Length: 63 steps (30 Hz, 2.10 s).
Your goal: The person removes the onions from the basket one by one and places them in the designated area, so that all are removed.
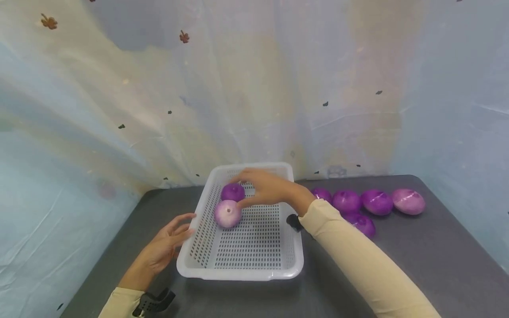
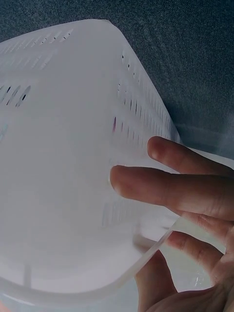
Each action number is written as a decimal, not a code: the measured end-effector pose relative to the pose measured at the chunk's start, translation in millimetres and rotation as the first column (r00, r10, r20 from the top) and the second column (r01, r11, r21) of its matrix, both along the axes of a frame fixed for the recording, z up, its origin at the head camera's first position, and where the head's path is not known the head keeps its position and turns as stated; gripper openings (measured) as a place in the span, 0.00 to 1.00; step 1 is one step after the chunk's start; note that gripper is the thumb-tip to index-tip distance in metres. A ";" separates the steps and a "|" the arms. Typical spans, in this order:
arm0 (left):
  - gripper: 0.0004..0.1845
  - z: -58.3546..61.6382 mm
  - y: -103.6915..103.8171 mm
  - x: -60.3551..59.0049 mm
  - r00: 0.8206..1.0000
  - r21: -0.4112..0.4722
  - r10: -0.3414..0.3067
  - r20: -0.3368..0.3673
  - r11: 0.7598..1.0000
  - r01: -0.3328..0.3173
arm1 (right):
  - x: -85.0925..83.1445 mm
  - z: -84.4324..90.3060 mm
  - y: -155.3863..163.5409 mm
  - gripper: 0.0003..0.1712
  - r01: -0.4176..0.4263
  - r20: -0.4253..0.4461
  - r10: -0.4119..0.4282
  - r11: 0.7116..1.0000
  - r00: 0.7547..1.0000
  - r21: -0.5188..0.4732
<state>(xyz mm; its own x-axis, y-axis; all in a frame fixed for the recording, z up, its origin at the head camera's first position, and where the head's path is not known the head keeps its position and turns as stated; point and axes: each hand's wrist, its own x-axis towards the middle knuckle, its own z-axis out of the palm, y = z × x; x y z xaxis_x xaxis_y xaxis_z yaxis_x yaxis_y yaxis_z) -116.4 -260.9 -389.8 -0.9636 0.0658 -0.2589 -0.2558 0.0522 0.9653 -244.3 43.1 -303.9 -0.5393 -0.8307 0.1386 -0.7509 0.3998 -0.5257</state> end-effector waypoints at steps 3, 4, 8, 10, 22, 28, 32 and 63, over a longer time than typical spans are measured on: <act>0.33 -0.1 -1.2 -0.2 1.000 -0.003 0.004 0.002 1.000 -0.004 | -3.9 -7.3 -13.5 0.38 0.001 0.027 -0.001 1.000 1.000 0.001; 0.33 -0.2 -1.7 -0.1 1.000 -0.001 0.006 0.003 1.000 -0.006 | -5.1 -10.3 -17.8 0.38 -0.002 0.030 0.002 1.000 1.000 0.000; 0.33 -0.3 -3.0 1.1 1.000 -0.004 0.017 0.004 1.000 -0.017 | -4.9 -20.3 -33.9 0.37 0.023 0.076 -0.024 1.000 0.997 0.019; 0.33 -0.1 -3.2 2.1 1.000 -0.009 0.018 0.000 1.000 -0.018 | -4.9 -25.9 -40.5 0.38 0.028 0.102 -0.031 0.999 0.994 0.032; 0.33 0.1 -5.5 5.4 1.000 0.003 0.011 0.010 1.000 -0.011 | -6.0 -58.7 -63.4 0.41 0.077 0.107 -0.091 0.989 0.990 0.128; 0.33 -0.3 -6.2 7.2 1.000 0.014 0.003 0.012 1.000 -0.003 | -3.3 -68.0 -70.0 0.45 0.063 0.067 -0.075 0.984 0.995 0.169; 0.33 0.2 -5.9 8.1 1.000 0.016 0.009 0.013 1.000 -0.010 | -1.6 -72.3 -71.7 0.47 0.066 0.064 -0.080 0.978 0.995 0.200; 0.34 2.7 -5.5 5.6 1.000 0.009 0.007 0.004 1.000 -0.007 | 4.0 -72.4 -71.6 0.49 0.058 0.156 -0.087 0.981 0.984 0.186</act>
